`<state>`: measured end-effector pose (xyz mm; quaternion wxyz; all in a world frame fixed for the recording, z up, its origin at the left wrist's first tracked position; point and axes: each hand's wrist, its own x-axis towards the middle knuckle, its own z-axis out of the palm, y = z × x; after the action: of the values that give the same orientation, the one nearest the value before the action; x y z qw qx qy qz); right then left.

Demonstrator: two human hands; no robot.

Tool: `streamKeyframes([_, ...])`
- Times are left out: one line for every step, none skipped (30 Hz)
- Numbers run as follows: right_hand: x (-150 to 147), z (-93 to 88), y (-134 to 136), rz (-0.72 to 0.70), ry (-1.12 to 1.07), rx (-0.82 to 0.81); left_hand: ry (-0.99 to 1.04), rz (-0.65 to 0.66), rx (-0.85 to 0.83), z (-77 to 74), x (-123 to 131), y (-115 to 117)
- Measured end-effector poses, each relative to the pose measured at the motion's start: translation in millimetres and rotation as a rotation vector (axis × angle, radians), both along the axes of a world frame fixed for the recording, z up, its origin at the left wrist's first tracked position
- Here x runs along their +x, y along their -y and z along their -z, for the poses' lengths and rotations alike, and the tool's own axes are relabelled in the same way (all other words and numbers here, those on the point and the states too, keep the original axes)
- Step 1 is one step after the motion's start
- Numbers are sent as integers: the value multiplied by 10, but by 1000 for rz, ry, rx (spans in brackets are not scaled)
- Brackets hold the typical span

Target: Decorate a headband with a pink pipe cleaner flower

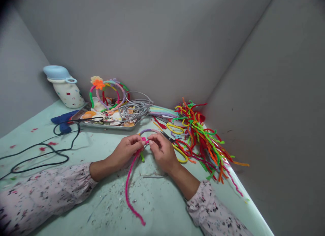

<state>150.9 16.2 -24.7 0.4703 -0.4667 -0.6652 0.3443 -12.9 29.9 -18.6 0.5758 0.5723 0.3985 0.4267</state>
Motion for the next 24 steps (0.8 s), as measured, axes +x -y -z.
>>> streamKeyframes([-2, -2, 3, -2, 44, 48, 9, 6, 0, 14, -2, -4])
streamKeyframes([-5, -6, 6, -2, 85, 94, 15, 10, -1, 26, -4, -6])
streamKeyframes([-7, -12, 8, -3, 123, 135, 21, 12, -4, 34, -6, -7])
streamKeyframes([-9, -19, 10, -3, 158, 167, 27, 15, -9, 37, -9, -7])
streamKeyframes([-10, -27, 11, -3, 189, 190, 32, 20, -17, 35, -12, -6])
streamKeyframes([-10, -34, 11, -4, 216, 206, 34, 29, -25, 29, -16, -3])
streamKeyframes([-9, -41, 12, -3, 237, 217, 32, 39, -30, 21, -19, 0])
streamKeyframes([-7, -47, 11, -2, 252, 226, 26, 45, -31, 12, -23, 4])
streamKeyframes([-4, -52, 11, -3, 263, 231, 20, 46, -26, 4, -25, 7])
streamKeyframes([-2, -56, 10, -4, 271, 233, 12, 43, -17, -2, -28, 10])
streamKeyframes([0, -59, 10, -8, 278, 232, 4, 37, -7, -5, -29, 13])
streamKeyframes([3, -62, 9, -13, 285, 228, -3, 29, 4, -5, -30, 14])
streamKeyframes([5, -64, 8, -19, 292, 223, -12, 26, 13, -3, -31, 15])
streamKeyframes([7, -66, 6, -25, 298, 218, -22, 25, 19, 0, -31, 14])
streamKeyframes([10, -67, 4, -31, 304, 213, -32, 27, 22, 3, -30, 13])
streamKeyframes([13, -68, 3, -36, 309, 210, -38, 30, 23, 6, -30, 12])
streamKeyframes([15, -67, 1, -42, 312, 210, -42, 32, 23, 8, -30, 11])
streamKeyframes([19, -66, -2, -48, 315, 210, -46, 33, 24, 8, -30, 10])
streamKeyframes([22, -64, -4, -53, 319, 212, -51, 34, 28, 7, -30, 10])
streamKeyframes([25, -61, -5, -55, 323, 217, -57, 32, 34, 5, -31, 10])
streamKeyframes([27, -58, -7, -56, 328, 223, -66, 32, 43, 1, -32, 13])
streamKeyframes([30, -55, -8, -53, 334, 226, -77, 32, 56, -5, -34, 16])
streamKeyframes([31, -54, -8, -48, 339, 225, -90, 32, 73, -11, -36, 21])
streamKeyframes([32, -53, -8, -42, 341, 221, -103, 34, 94, -18, -38, 26])
